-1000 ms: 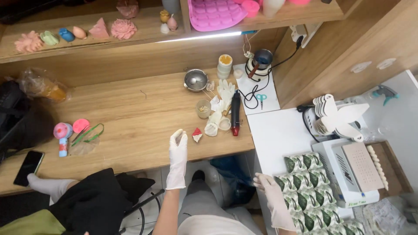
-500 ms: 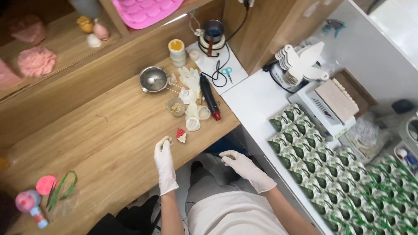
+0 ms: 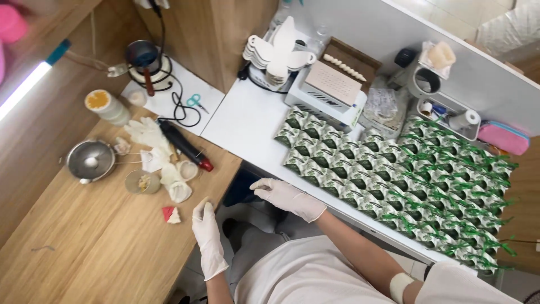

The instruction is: The person wraps small flower-shaped items in patterned paper, folds the paper around each item, and places the wrapped items on a table. The person repeats this process for several items, arranging them in rows.

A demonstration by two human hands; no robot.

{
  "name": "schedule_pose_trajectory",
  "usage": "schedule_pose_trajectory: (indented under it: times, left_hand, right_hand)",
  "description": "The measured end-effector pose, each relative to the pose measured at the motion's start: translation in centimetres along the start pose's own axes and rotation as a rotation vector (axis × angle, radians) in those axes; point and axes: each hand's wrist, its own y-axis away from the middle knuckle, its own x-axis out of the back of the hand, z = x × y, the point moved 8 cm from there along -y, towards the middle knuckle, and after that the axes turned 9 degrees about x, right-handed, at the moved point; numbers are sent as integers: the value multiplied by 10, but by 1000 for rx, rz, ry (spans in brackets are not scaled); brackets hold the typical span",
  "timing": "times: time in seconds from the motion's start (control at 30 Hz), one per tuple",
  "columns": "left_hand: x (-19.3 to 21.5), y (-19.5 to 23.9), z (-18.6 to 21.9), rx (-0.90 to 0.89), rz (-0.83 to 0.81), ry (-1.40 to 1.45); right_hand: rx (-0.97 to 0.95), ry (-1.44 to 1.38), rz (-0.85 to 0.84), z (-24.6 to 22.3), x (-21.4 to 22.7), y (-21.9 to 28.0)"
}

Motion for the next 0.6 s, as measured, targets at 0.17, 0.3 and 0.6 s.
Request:
schedule_pose_trajectory:
  times: [0.17, 0.3, 0.6]
  left_hand:
    - [-69, 16, -11, 56, -128, -53]
    - [-117, 32, -10, 43, -146, -128]
    - [-213, 79, 2, 98, -208, -252]
  right_hand:
    - [101, -85, 86, 43, 64, 5]
    - [63, -186, 137, 92, 107, 19]
    - [224, -729, 242, 141, 219, 65]
